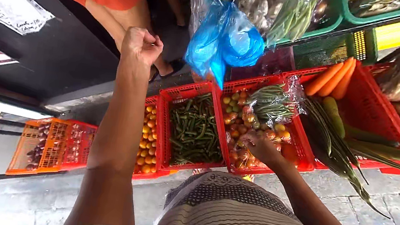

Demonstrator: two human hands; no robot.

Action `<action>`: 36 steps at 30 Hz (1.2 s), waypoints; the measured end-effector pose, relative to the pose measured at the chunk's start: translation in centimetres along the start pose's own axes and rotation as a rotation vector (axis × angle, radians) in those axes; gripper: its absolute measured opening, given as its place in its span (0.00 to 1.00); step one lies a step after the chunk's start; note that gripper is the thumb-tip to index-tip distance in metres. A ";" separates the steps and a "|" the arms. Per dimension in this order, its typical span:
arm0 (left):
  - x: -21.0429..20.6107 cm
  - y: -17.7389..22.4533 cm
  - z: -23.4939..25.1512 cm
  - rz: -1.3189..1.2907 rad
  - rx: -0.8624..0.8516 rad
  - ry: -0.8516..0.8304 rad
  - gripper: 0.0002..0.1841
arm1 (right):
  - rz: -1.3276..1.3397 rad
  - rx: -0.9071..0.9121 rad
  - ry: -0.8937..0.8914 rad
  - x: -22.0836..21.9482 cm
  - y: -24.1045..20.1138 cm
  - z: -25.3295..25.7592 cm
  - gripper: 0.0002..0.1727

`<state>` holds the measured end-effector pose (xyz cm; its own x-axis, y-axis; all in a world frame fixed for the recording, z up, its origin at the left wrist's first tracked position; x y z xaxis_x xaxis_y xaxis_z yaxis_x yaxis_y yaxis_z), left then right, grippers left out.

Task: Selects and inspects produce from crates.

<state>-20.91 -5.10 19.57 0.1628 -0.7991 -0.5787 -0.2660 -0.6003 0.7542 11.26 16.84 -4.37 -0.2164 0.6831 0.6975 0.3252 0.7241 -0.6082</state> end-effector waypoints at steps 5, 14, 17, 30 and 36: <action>3.7 -2.2 1.2 0.251 -0.003 0.046 0.34 | -0.082 0.024 -0.140 -0.9 -1.5 1.0 0.19; 4.6 -1.7 0.9 0.315 0.027 -0.074 0.28 | -0.145 0.090 -0.279 -2.7 -2.8 1.9 0.20; 4.2 -1.8 0.8 0.349 0.025 -0.119 0.23 | -0.120 0.113 -0.301 -3.2 -3.2 1.9 0.20; 0.1 -3.5 1.2 0.503 0.020 -0.218 0.16 | -0.101 0.109 -0.152 -4.4 0.8 4.6 0.19; -4.9 -4.1 -2.8 0.346 -0.053 -0.479 0.13 | -0.170 0.088 -0.270 -4.6 -0.6 3.1 0.20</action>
<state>-17.96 1.17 20.13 -0.3755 -0.8529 -0.3628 -0.1773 -0.3181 0.9313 9.20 13.51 -8.39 -0.5011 0.5435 0.6734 0.1849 0.8274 -0.5303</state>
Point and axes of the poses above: each hand's wrist, its own z-axis towards the middle knuckle, its own x-axis out of the back of the hand, y = z × x, the point moved 3 cm from there along z, towards the middle knuckle, and after that the axes turned 7 degrees about -z, right-handed, at the moved point
